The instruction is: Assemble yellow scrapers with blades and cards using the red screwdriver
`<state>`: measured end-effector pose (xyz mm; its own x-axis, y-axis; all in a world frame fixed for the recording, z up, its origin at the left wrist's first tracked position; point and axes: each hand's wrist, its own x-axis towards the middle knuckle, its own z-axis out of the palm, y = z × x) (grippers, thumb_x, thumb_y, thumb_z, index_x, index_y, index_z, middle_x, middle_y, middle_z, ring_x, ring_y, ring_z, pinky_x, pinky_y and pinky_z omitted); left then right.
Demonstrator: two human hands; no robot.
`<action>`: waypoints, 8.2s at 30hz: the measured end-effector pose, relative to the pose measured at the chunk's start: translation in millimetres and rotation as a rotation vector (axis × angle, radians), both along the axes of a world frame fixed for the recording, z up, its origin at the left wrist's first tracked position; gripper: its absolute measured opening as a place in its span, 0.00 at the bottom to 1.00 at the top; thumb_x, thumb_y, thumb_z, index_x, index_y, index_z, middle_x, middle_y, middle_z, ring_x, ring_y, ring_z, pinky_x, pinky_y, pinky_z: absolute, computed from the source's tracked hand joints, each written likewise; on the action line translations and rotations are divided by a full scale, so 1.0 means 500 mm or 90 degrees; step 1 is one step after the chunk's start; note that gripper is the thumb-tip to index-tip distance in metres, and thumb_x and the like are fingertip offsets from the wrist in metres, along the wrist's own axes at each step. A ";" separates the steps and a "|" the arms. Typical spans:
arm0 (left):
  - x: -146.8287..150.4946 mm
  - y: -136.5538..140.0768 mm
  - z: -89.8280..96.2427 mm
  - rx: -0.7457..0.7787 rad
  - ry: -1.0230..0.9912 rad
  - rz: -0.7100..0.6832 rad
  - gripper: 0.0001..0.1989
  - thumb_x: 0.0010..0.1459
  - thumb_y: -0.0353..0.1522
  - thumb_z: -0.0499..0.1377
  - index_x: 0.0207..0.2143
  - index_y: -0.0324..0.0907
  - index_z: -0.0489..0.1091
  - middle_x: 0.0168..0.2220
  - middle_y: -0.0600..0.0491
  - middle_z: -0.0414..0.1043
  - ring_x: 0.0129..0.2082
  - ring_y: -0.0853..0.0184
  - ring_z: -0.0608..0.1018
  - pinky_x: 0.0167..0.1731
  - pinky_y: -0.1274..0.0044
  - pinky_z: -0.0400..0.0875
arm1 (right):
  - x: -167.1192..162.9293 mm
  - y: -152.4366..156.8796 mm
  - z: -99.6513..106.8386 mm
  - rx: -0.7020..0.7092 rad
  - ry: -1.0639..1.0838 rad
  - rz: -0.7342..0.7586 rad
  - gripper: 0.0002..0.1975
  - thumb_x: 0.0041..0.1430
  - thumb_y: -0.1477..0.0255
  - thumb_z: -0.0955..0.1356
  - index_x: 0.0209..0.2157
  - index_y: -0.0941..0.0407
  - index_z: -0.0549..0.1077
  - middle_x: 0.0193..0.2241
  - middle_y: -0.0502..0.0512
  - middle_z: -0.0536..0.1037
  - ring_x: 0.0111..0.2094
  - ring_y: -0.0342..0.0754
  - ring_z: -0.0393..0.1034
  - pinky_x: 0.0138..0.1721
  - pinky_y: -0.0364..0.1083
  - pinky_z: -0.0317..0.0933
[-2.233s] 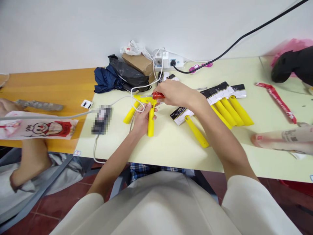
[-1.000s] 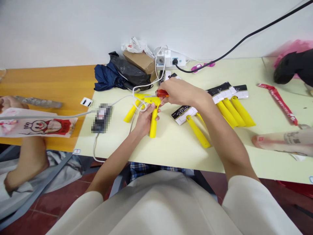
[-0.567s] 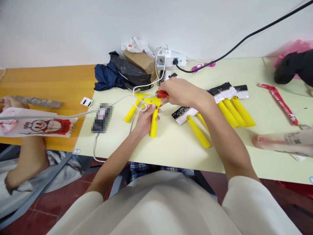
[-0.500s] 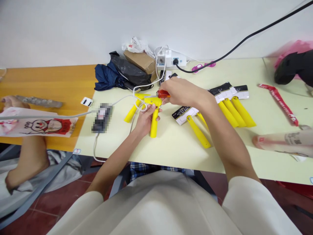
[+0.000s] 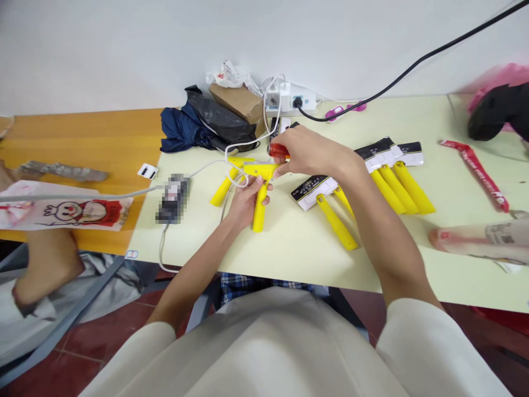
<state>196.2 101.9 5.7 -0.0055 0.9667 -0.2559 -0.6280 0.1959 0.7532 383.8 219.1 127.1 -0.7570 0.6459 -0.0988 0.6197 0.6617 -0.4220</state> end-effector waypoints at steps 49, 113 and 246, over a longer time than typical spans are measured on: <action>0.001 0.003 -0.006 -0.075 -0.071 -0.024 0.15 0.60 0.36 0.77 0.40 0.42 0.75 0.48 0.51 0.80 0.47 0.66 0.85 0.22 0.84 0.68 | 0.003 0.005 -0.008 0.012 -0.011 0.009 0.10 0.67 0.64 0.73 0.34 0.54 0.72 0.31 0.52 0.76 0.31 0.47 0.64 0.36 0.49 0.54; 0.012 0.006 -0.015 -0.116 0.060 -0.033 0.13 0.64 0.37 0.73 0.37 0.43 0.73 0.45 0.48 0.82 0.44 0.65 0.86 0.23 0.82 0.74 | -0.098 -0.053 0.003 -0.087 0.947 -0.079 0.22 0.67 0.50 0.75 0.31 0.48 0.65 0.22 0.44 0.60 0.18 0.44 0.48 0.20 0.51 0.46; 0.009 0.012 -0.035 -0.061 -0.043 -0.001 0.18 0.62 0.32 0.76 0.36 0.43 0.67 0.40 0.53 0.78 0.29 0.76 0.77 0.17 0.85 0.61 | 0.025 -0.074 0.093 0.250 0.393 0.028 0.22 0.69 0.60 0.72 0.61 0.36 0.69 0.43 0.48 0.80 0.41 0.55 0.80 0.50 0.55 0.78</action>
<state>200.8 108.0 -11.7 0.0159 0.9379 -0.3467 -0.6767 0.2653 0.6868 396.2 182.2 173.6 -0.6268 0.5134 0.5862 0.3146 0.8549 -0.4124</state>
